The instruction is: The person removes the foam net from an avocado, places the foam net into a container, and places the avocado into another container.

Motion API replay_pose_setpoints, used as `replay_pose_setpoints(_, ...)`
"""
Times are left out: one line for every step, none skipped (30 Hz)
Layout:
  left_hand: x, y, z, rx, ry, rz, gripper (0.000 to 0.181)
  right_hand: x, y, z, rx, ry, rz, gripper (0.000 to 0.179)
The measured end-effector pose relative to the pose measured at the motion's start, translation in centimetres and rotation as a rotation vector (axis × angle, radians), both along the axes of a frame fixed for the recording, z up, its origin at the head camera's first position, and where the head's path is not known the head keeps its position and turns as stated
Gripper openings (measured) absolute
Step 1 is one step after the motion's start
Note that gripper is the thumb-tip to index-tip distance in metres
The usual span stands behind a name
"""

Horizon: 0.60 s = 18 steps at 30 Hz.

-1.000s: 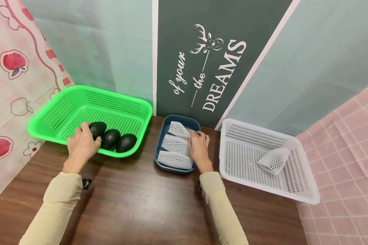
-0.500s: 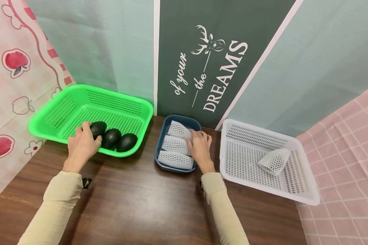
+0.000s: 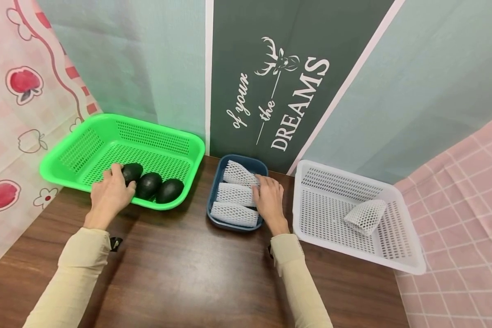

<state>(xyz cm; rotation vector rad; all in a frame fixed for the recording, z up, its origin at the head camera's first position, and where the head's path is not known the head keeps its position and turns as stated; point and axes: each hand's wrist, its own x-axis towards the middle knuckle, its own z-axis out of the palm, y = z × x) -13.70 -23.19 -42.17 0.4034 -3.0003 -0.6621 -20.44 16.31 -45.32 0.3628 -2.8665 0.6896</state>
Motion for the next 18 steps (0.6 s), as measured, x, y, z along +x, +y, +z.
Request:
replay_pose_setpoints(0.0, 0.0, 0.0, -0.001, -0.002, -0.001, 0.053, 0.0, 0.0, 0.1, -0.002, 0.0, -0.002, 0.041)
replay_pose_setpoints(0.0, 0.0, 0.0, -0.001, -0.006, -0.002, 0.053, 0.1, 0.0, 0.1, -0.004, 0.002, -0.004, 0.041)
replay_pose_setpoints(0.0, -0.1, 0.0, -0.002, -0.011, -0.003, 0.053, 0.1, -0.1, 0.2, -0.004, 0.002, -0.005, 0.041)
replay_pose_setpoints(0.1, -0.1, 0.0, -0.005, -0.017, -0.006, 0.053, 0.3, -0.1, 0.3, -0.006, -0.002, -0.008, 0.042)
replay_pose_setpoints(0.1, -0.1, 0.0, -0.006, -0.022, -0.008, 0.054, 0.4, -0.2, 0.4, -0.008, -0.003, -0.008, 0.042)
replay_pose_setpoints(0.1, -0.1, -0.1, -0.007, -0.027, -0.009, 0.054, 0.5, -0.2, 0.5, -0.007, -0.005, -0.008, 0.042)
replay_pose_setpoints(0.1, -0.1, -0.1, -0.008, -0.033, -0.011, 0.055, 0.7, -0.2, 0.6, -0.009, -0.01, -0.009, 0.042)
replay_pose_setpoints(0.1, -0.1, -0.2, -0.008, -0.037, -0.011, 0.055, 0.8, -0.3, 0.7, -0.008, -0.01, -0.009, 0.042)
replay_pose_setpoints(0.2, -0.1, -0.2, -0.008, -0.039, -0.014, 0.055, 1.0, -0.3, 0.8, -0.009, -0.006, -0.008, 0.042)
replay_pose_setpoints(0.2, -0.1, -0.3, -0.011, -0.039, -0.017, 0.054, 1.1, -0.3, 0.8, -0.009, 0.004, -0.007, 0.042)
replay_pose_setpoints(0.3, -0.1, -0.4, -0.011, -0.035, -0.018, 0.053, 1.3, -0.3, 0.9, -0.011, 0.014, -0.004, 0.042)
replay_pose_setpoints(0.3, 0.0, -0.4, -0.013, -0.033, -0.022, 0.052, 1.4, -0.3, 1.0, -0.015, 0.023, -0.004, 0.041)
replay_pose_setpoints(0.4, 0.0, -0.5, -0.014, -0.03, -0.025, 0.052, 1.6, -0.2, 1.1, -0.021, 0.035, -0.003, 0.04)
replay_pose_setpoints(0.4, 0.0, -0.6, -0.016, -0.026, -0.028, 0.051, 1.8, -0.1, 1.2, -0.026, 0.048, -0.001, 0.04)
replay_pose_setpoints(0.4, 0.0, -0.6, -0.016, -0.024, -0.031, 0.05, 1.9, 0.0, 1.3, -0.031, 0.058, 0.001, 0.039)
replay_pose_setpoints(0.4, 0.0, -0.7, -0.018, -0.021, -0.032, 0.05, 2.1, 0.1, 1.4, -0.034, 0.063, 0.002, 0.039)
replay_pose_setpoints(0.5, 0.0, -0.7, -0.015, -0.019, -0.034, 0.05, 2.3, 0.2, 1.5, -0.039, 0.065, 0.003, 0.038)
replay_pose_setpoints(0.5, 0.0, -0.7, -0.015, -0.018, -0.036, 0.051, 2.4, 0.3, 1.6, -0.042, 0.066, 0.001, 0.038)
